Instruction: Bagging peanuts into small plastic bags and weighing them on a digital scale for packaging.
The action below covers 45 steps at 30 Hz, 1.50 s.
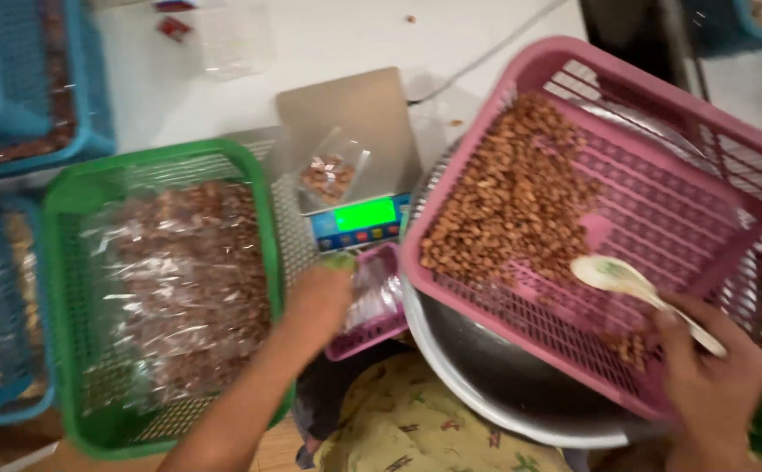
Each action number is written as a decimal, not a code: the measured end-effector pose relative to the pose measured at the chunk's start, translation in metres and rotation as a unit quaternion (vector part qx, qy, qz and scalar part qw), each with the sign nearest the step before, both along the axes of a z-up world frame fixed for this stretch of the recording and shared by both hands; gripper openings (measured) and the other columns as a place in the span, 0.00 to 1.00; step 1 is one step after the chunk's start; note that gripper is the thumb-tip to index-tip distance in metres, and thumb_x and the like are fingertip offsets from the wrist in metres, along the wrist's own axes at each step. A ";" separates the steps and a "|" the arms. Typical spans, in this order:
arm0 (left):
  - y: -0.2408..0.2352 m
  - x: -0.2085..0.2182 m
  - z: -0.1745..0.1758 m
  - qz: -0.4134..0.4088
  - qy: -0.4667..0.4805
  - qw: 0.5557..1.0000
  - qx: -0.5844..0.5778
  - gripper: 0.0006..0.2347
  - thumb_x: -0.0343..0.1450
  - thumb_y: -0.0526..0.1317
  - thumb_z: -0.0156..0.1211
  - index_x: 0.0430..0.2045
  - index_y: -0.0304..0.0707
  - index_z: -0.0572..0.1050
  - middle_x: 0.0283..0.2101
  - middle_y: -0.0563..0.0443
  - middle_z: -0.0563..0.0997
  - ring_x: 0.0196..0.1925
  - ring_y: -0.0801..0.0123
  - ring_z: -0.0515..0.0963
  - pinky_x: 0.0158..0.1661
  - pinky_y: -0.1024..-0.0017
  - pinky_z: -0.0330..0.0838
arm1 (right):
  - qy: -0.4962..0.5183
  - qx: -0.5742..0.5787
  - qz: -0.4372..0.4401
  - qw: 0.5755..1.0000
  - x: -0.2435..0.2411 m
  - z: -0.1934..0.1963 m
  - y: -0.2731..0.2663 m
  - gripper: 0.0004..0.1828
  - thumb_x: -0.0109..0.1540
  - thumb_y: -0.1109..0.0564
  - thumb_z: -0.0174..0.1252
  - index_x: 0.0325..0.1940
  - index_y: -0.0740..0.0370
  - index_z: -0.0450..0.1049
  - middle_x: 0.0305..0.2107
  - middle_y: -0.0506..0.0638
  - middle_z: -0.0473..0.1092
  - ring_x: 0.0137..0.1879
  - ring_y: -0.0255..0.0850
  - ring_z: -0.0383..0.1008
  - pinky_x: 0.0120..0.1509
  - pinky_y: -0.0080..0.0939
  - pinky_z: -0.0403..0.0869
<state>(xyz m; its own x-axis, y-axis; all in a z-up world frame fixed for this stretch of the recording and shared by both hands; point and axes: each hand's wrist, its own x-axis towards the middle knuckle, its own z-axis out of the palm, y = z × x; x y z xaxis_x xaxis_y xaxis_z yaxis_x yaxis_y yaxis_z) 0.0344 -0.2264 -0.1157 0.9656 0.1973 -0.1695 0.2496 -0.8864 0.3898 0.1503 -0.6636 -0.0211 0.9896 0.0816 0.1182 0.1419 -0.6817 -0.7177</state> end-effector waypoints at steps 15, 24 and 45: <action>-0.014 0.039 0.076 -0.037 -0.022 0.998 -0.046 0.12 0.74 0.52 0.56 0.28 0.46 0.78 0.33 0.47 0.76 0.38 0.54 0.73 0.44 0.56 0.70 | 0.009 -0.316 0.176 0.932 0.018 0.006 0.000 0.05 0.62 0.53 0.61 0.38 0.54 0.78 0.20 0.53 0.77 0.27 0.50 0.80 0.35 0.52 0.74; -0.040 0.068 0.020 0.109 -0.148 0.772 -0.608 0.15 0.65 0.31 0.74 0.26 0.38 0.66 0.25 0.53 0.74 0.28 0.76 0.72 0.27 0.78 0.69 | -0.023 -0.160 0.181 0.970 0.034 -0.034 0.082 0.08 0.61 0.49 0.66 0.31 0.53 0.80 0.17 0.55 0.75 0.29 0.54 0.80 0.35 0.49 0.75; -0.082 0.079 0.114 -0.027 -0.194 0.867 -0.458 0.06 0.69 0.35 0.66 0.35 0.43 0.87 0.33 0.46 0.86 0.37 0.65 0.82 0.39 0.64 0.78 | 0.295 0.382 -0.007 0.876 0.036 -0.005 0.072 0.16 0.65 0.62 0.57 0.53 0.78 0.75 0.31 0.69 0.77 0.33 0.51 0.83 0.38 0.51 0.85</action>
<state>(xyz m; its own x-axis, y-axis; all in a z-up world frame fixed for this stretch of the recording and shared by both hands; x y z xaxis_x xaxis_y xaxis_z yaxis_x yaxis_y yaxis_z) 0.1138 -0.3088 -0.0015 0.9887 0.1038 0.1079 -0.0896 -0.1669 0.9819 0.1865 -0.5914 -0.0261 0.8974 0.1889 -0.3987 -0.4112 0.0306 -0.9110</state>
